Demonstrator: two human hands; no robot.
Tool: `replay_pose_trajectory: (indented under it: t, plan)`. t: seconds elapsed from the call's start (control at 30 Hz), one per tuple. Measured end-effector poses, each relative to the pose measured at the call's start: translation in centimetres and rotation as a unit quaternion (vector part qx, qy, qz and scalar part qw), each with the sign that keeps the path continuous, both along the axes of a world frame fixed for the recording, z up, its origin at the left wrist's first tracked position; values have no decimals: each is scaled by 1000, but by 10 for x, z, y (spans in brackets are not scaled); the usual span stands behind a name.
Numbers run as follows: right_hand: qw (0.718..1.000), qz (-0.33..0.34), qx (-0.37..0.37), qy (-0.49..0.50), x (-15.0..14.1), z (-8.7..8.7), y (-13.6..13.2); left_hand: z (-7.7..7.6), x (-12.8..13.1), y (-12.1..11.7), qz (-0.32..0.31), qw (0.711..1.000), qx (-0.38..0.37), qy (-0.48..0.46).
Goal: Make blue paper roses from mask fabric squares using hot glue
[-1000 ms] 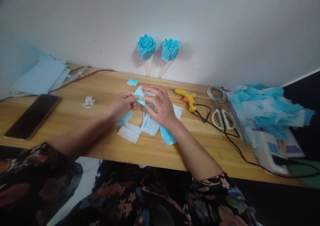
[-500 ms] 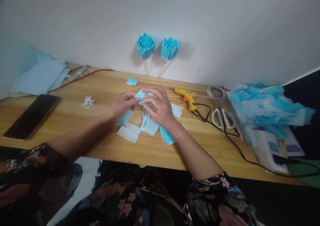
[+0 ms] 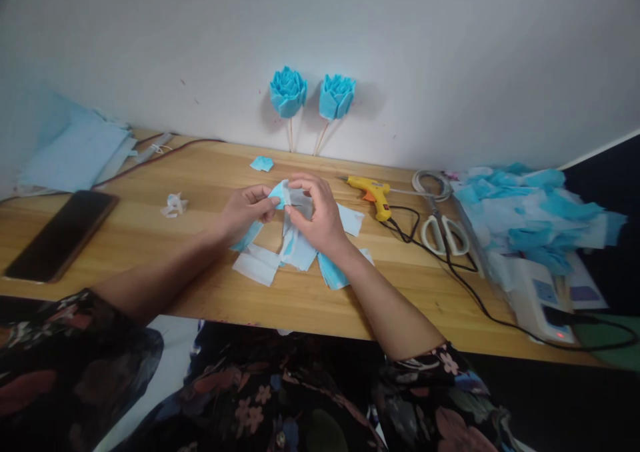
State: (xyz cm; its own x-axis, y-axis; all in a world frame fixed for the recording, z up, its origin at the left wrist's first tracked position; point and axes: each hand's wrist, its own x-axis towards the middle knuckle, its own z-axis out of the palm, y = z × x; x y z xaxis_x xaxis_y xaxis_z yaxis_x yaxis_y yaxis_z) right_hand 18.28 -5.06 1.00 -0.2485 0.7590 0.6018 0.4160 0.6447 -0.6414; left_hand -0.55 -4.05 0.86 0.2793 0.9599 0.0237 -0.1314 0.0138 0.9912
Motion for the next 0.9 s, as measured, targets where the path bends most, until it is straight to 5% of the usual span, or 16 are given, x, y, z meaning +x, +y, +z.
replay_pose_trajectory:
  t: [0.57,0.9]
  plan:
    - [974,29,167,-148,8,1,10,-5,-2,5,-14,992,-81,-100]
    - [978,20,151,-145,8,2,6,-7,-1,5,-8,996,-55,-66]
